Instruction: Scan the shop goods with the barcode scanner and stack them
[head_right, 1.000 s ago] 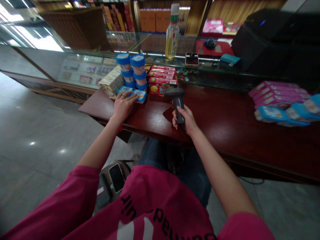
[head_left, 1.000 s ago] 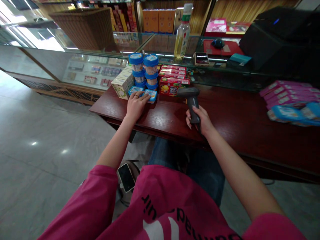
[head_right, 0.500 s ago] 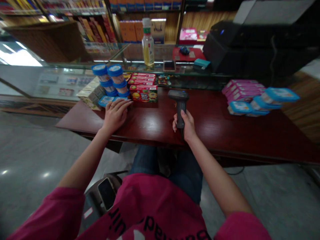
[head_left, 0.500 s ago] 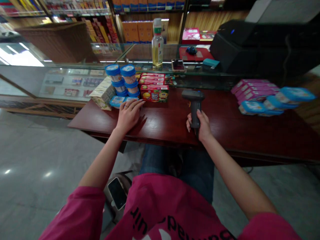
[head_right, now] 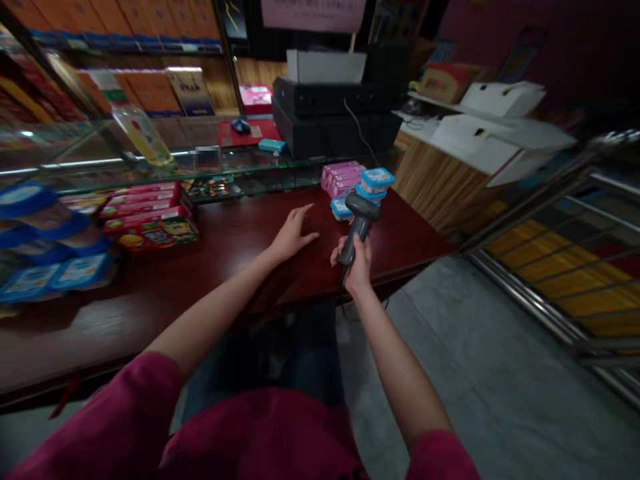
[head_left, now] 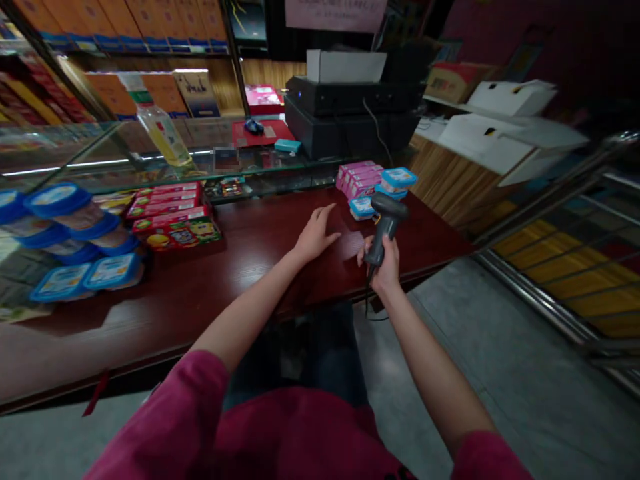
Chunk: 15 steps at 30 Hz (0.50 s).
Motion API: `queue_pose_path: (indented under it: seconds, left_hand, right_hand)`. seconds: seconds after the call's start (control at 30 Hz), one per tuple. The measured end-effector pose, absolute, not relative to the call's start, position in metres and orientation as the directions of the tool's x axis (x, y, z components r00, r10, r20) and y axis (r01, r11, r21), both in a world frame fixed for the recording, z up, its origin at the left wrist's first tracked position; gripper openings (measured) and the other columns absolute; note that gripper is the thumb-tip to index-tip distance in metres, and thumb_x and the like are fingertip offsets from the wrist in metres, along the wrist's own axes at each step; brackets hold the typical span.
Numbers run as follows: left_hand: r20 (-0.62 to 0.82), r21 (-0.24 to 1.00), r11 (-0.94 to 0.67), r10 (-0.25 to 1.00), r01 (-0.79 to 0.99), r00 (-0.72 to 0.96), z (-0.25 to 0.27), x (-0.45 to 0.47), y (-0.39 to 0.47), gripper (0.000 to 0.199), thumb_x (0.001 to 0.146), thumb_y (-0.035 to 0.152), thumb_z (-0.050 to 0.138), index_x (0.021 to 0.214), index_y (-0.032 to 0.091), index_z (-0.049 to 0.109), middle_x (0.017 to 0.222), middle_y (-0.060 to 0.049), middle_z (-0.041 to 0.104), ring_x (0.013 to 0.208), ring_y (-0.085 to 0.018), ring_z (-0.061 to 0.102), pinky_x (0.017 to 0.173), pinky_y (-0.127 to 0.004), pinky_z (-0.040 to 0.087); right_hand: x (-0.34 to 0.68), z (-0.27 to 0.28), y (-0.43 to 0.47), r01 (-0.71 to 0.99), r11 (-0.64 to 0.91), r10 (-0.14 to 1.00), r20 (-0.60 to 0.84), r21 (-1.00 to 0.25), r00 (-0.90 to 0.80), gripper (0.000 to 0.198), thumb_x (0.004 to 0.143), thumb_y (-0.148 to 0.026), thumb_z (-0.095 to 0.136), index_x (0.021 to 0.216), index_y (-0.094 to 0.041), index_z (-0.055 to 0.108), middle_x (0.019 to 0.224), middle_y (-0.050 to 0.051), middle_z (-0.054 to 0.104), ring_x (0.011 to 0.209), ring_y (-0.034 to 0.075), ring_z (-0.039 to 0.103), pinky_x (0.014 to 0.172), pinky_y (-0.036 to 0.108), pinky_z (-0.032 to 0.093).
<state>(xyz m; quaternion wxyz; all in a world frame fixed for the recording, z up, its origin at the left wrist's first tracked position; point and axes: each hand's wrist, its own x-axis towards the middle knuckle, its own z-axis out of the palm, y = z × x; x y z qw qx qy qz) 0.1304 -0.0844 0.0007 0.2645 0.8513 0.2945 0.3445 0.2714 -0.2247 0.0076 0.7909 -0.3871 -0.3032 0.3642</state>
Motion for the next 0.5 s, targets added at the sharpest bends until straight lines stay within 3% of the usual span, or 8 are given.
queue_pose_path:
  seconds: [0.1,0.23,0.37,0.5]
  left_hand:
    - [0.338,0.809,-0.517,0.799,0.281,0.497,-0.013,0.193,-0.065,0.100,0.079,0.018,0.091,0.165,0.020,0.039,0.162,-0.023,0.052,0.154,-0.042,0.048,0.129,-0.062,0.038]
    - [0.298,0.863,-0.438,0.843,0.251,0.448,-0.018,0.238,-0.054,0.106,0.068,0.014,0.099,0.159,0.018,0.045,0.156,-0.026,0.056,0.152,-0.049,0.048,0.127,-0.067,0.034]
    - [0.296,0.879,-0.406,0.876,0.251,0.381,-0.018,0.247,-0.048,0.077,0.072,0.014,0.095,0.140,0.022,0.060,0.147,-0.020,0.062,0.146,-0.045,0.053,0.125,-0.064,0.037]
    - [0.319,0.914,-0.392,0.853,0.104,0.412,-0.018,0.240,-0.041,0.052,0.074,0.007,0.088,0.120,0.022,0.067,0.133,-0.013,0.071,0.131,-0.033,0.065,0.121,-0.052,0.047]
  right_hand:
    - [0.275,0.007,-0.224,-0.351,0.477,0.764,0.183,-0.806,0.619,0.047,0.085,-0.063,0.078,0.097,-0.028,0.049,0.066,-0.011,0.056,0.044,0.010,0.057,0.039,0.022,0.047]
    - [0.274,0.007,-0.220,-0.370,0.462,0.758,0.141,-0.806,0.637,0.043,0.087,-0.062,0.076,0.100,-0.029,0.049,0.068,-0.010,0.056,0.045,0.011,0.058,0.040,0.024,0.047]
    - [0.274,0.007,-0.218,-0.356,0.451,0.755,0.137,-0.819,0.641,0.043,0.091,-0.064,0.071,0.102,-0.030,0.048,0.069,-0.010,0.054,0.045,0.011,0.058,0.041,0.025,0.046]
    - [0.276,0.007,-0.219,-0.375,0.457,0.752,0.126,-0.807,0.647,0.044,0.089,-0.065,0.073,0.103,-0.030,0.050,0.068,-0.010,0.055,0.046,0.011,0.057,0.041,0.025,0.046]
